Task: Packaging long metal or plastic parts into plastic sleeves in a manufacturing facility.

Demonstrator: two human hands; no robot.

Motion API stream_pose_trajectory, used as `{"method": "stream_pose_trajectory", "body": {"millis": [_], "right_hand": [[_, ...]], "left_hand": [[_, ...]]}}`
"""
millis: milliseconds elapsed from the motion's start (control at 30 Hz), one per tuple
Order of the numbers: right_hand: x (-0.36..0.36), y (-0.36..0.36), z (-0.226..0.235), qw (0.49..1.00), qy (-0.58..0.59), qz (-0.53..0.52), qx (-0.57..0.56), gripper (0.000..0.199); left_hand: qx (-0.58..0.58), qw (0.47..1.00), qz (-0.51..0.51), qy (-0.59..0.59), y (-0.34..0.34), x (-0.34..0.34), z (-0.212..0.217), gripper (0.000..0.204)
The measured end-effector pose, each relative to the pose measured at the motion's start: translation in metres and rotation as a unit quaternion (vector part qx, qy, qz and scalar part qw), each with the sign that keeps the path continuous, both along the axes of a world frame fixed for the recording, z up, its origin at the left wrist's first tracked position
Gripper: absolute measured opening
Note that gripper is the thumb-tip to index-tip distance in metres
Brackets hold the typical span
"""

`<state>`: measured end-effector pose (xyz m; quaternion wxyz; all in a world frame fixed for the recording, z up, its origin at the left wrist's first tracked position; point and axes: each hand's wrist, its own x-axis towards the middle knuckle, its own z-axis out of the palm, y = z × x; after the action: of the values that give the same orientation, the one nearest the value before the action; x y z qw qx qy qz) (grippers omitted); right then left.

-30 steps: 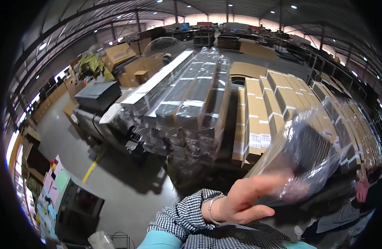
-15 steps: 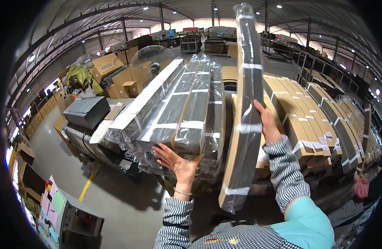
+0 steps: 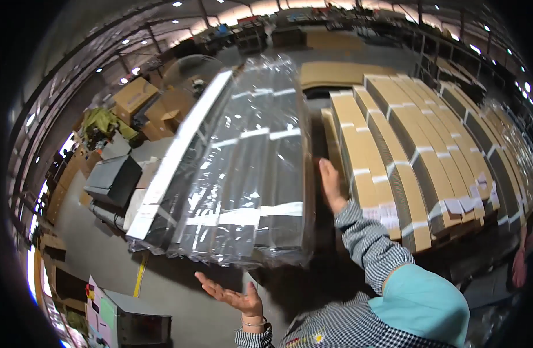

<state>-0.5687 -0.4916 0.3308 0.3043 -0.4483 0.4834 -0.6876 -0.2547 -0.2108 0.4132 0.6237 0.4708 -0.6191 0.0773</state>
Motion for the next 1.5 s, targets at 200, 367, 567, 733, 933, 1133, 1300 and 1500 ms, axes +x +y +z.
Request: {"method": "stream_pose_trajectory", "body": {"millis": [200,367,567,733,933,1133,1300,1500], "right_hand": [[0.037,0.151,-0.129,0.794,0.537,-0.101,0.265,0.063],[0.004,0.172,-0.211,0.775,0.477,-0.182,0.373,0.067],[0.024,0.18,-0.219,0.702,0.574,-0.242,0.347,0.063],[0.029,0.195,-0.204,0.801,0.436,-0.244,0.33,0.062],[-0.005,0.332,-0.303,0.966,-0.064,-0.129,0.214,0.067],[0.066,0.46,-0.18,0.944,0.165,-0.138,0.251,0.04],[0.033,0.692,-0.152,0.922,0.187,-0.2,0.273,0.029],[-0.001,1.038,-0.094,0.71,0.3,-0.457,0.443,0.018]], "left_hand": [[0.305,0.952,0.006,0.017,0.059,-0.02,-0.062,0.092],[0.373,0.927,0.002,-0.052,0.102,-0.025,-0.068,0.079],[0.436,0.898,-0.059,-0.02,0.137,0.027,-0.076,0.078],[0.37,0.917,-0.12,-0.085,0.152,0.067,-0.067,0.056],[0.436,0.86,-0.253,-0.079,0.185,0.06,-0.078,0.05],[0.348,0.821,-0.39,-0.228,0.206,0.039,-0.089,0.04],[0.344,0.725,-0.531,-0.271,0.241,-0.036,-0.092,0.042],[0.363,0.649,-0.594,-0.308,0.352,-0.112,-0.101,0.033]]}}
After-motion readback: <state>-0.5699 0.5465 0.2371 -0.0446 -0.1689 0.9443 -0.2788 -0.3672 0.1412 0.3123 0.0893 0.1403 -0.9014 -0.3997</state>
